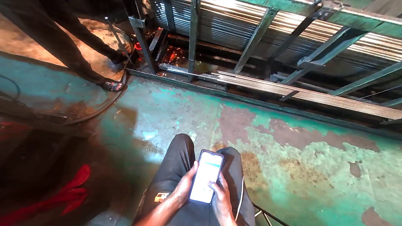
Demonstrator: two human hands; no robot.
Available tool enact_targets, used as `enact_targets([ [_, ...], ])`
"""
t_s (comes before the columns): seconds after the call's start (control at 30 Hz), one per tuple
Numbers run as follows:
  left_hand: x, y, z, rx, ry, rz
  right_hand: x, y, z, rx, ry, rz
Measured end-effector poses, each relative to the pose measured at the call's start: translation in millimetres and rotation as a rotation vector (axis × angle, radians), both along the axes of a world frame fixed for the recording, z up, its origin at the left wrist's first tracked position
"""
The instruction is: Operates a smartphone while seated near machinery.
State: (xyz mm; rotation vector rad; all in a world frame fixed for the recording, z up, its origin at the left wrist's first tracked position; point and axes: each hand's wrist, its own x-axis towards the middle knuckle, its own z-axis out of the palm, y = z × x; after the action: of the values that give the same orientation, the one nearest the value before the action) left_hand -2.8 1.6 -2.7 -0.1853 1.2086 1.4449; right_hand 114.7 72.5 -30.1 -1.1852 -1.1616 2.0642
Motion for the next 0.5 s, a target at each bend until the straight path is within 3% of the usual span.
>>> enact_targets([
  [0.5, -0.8, -0.1, -0.3, -0.011, -0.003, -0.014, -0.3, -0.2, 0.7, 0.016, 0.013, -0.003],
])
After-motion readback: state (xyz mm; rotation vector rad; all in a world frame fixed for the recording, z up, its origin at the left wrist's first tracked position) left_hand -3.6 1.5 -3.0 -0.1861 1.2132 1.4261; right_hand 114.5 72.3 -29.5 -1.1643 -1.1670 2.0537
